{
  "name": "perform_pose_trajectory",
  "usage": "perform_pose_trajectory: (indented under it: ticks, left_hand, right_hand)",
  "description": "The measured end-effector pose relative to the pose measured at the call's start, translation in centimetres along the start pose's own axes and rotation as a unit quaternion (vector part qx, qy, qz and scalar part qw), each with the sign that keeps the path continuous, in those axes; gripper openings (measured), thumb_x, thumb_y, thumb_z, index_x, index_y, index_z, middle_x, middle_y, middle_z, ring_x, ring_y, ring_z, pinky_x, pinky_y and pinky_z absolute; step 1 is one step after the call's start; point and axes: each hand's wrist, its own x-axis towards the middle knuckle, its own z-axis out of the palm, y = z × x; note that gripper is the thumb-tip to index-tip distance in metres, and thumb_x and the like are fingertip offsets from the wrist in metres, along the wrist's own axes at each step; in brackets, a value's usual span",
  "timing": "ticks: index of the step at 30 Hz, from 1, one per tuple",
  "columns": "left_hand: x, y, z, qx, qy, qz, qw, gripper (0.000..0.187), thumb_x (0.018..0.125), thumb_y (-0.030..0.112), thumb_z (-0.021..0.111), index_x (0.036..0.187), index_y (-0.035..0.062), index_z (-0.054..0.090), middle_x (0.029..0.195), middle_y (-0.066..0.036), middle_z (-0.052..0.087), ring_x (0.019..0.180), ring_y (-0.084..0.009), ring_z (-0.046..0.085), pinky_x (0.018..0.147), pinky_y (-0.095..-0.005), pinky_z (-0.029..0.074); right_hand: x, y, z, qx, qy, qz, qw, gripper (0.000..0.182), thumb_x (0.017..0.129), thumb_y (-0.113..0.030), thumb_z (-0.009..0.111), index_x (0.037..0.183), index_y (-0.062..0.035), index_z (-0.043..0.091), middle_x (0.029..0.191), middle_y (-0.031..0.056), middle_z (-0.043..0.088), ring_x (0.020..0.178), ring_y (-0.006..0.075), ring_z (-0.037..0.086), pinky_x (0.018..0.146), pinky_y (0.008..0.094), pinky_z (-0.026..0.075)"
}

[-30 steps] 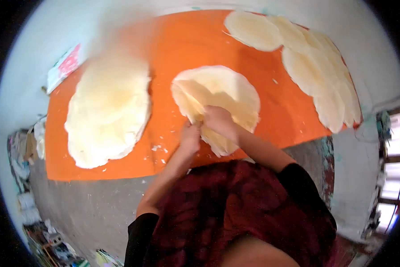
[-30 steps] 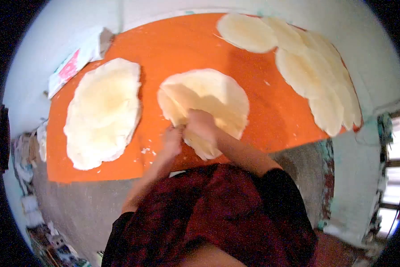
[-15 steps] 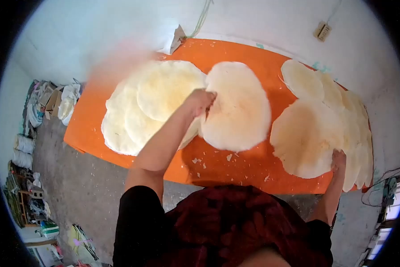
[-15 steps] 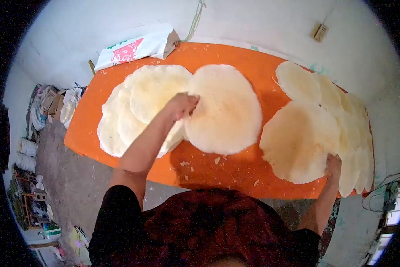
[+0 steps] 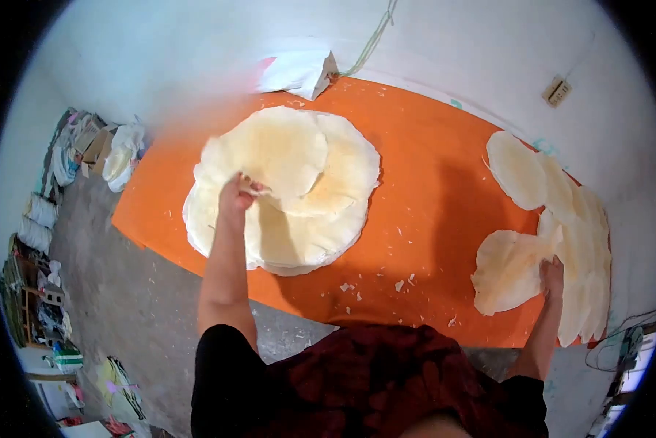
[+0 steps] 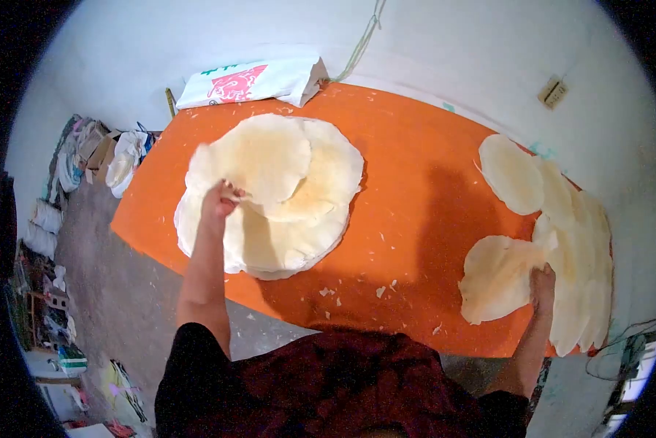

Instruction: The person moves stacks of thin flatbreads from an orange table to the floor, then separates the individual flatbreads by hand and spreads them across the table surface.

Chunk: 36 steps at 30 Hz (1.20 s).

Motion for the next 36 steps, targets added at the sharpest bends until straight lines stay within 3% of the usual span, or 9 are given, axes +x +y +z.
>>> perform_pose_trajectory:
  ticks: [8, 16, 19, 21, 22, 23, 26, 30, 36]
  left_hand:
    - [3.6, -2.9, -3.4, -0.062, 0.047, -0.032, 0.996, 0.012, 0.089, 0.016, 0.038, 0.085, 0.0049, 0.040, 0.073, -0.009, 0.041, 0.061, -0.0247, 0.041, 0.055, -0.0418, 0.043]
    - [-4.7, -4.7, -3.1, 0.047, 0.114, 0.027, 0.992, 0.027, 0.084, 0.019, 0.051, 0.106, 0.0035, 0.044, 0.079, -0.006, 0.044, 0.059, -0.0153, 0.041, 0.048, -0.0258, 0.037]
    - [-12.4, -11.8, -4.0, 0.287, 0.077, 0.302, 0.906, 0.033, 0.081, 0.017, 0.054, 0.111, 0.0018, 0.049, 0.091, -0.006, 0.052, 0.074, -0.0156, 0.050, 0.068, -0.0246, 0.043]
    - [-17.7, -15.5, -4.3, 0.405, -0.034, 0.236, 0.883, 0.024, 0.080, 0.014, 0.054, 0.100, 0.0001, 0.055, 0.091, -0.014, 0.059, 0.085, -0.0219, 0.056, 0.077, -0.0310, 0.044]
    - [-18.6, -17.9, -5.3, 0.515, -0.096, 0.413, 0.745, 0.026, 0.076, 0.010, 0.056, 0.100, 0.0001, 0.055, 0.097, -0.019, 0.056, 0.089, -0.0311, 0.055, 0.080, -0.0361, 0.043]
    - [-20.1, -18.6, -5.3, 0.565, -0.162, 0.403, 0.701, 0.028, 0.072, 0.008, 0.059, 0.098, 0.0012, 0.055, 0.107, -0.022, 0.051, 0.097, -0.0381, 0.050, 0.083, -0.0414, 0.042]
    - [-21.5, -21.9, -6.9, 0.756, -0.159, 0.429, 0.469, 0.032, 0.078, 0.021, 0.053, 0.106, 0.0060, 0.051, 0.122, -0.020, 0.040, 0.115, -0.0363, 0.036, 0.094, -0.0492, 0.029]
    - [-21.8, -21.3, -6.2, 0.767, -0.181, 0.374, 0.489, 0.034, 0.080, 0.027, 0.050, 0.109, 0.0085, 0.050, 0.124, -0.017, 0.038, 0.119, -0.0343, 0.030, 0.098, -0.0510, 0.021]
    - [-21.8, -21.5, -6.7, 0.763, -0.194, 0.363, 0.498, 0.036, 0.079, 0.027, 0.051, 0.110, 0.0088, 0.050, 0.121, -0.015, 0.039, 0.120, -0.0330, 0.028, 0.100, -0.0508, 0.018]
  right_hand:
    - [1.3, -8.0, 7.6, -0.153, -0.137, -0.058, 0.977, 0.021, 0.078, -0.002, 0.041, 0.094, -0.0060, 0.054, 0.067, -0.0047, 0.049, 0.054, 0.0037, 0.040, 0.049, 0.0208, 0.033]
    - [2.4, -22.6, 23.0, -0.399, -0.153, -0.404, 0.809, 0.031, 0.074, -0.005, 0.042, 0.103, -0.0053, 0.053, 0.089, 0.0213, 0.057, 0.083, 0.0345, 0.055, 0.074, 0.0387, 0.043]
    - [-4.2, -29.7, 31.4, -0.406, -0.202, -0.400, 0.797, 0.037, 0.079, -0.011, 0.041, 0.114, -0.0039, 0.048, 0.096, 0.0160, 0.058, 0.090, 0.0302, 0.055, 0.077, 0.0348, 0.043]
    - [-8.5, -30.5, 36.8, -0.374, -0.218, -0.476, 0.766, 0.036, 0.081, -0.012, 0.041, 0.115, -0.0080, 0.048, 0.097, 0.0151, 0.058, 0.090, 0.0296, 0.055, 0.077, 0.0344, 0.043]
    - [-9.7, -29.9, 39.3, -0.393, -0.200, -0.568, 0.695, 0.035, 0.081, -0.013, 0.042, 0.115, -0.0096, 0.049, 0.097, 0.0151, 0.058, 0.090, 0.0293, 0.055, 0.077, 0.0344, 0.043]
    - [-8.9, -27.3, 42.8, -0.357, -0.147, -0.694, 0.608, 0.033, 0.081, -0.015, 0.043, 0.113, -0.0095, 0.050, 0.095, 0.0139, 0.058, 0.089, 0.0286, 0.055, 0.075, 0.0358, 0.044]
    - [-13.5, -23.4, 49.7, -0.238, -0.200, -0.759, 0.573, 0.031, 0.074, -0.011, 0.046, 0.105, -0.0106, 0.050, 0.084, 0.0042, 0.054, 0.076, 0.0225, 0.054, 0.060, 0.0372, 0.042]
    - [-19.0, -14.1, 55.9, -0.180, -0.263, -0.774, 0.547, 0.027, 0.071, -0.014, 0.048, 0.098, -0.0141, 0.055, 0.093, -0.0004, 0.053, 0.090, 0.0183, 0.047, 0.066, 0.0353, 0.036]
    - [-22.7, -9.1, 57.2, -0.186, -0.328, -0.650, 0.659, 0.033, 0.072, -0.003, 0.045, 0.102, -0.0119, 0.054, 0.103, 0.0011, 0.053, 0.099, 0.0202, 0.046, 0.080, 0.0388, 0.032]
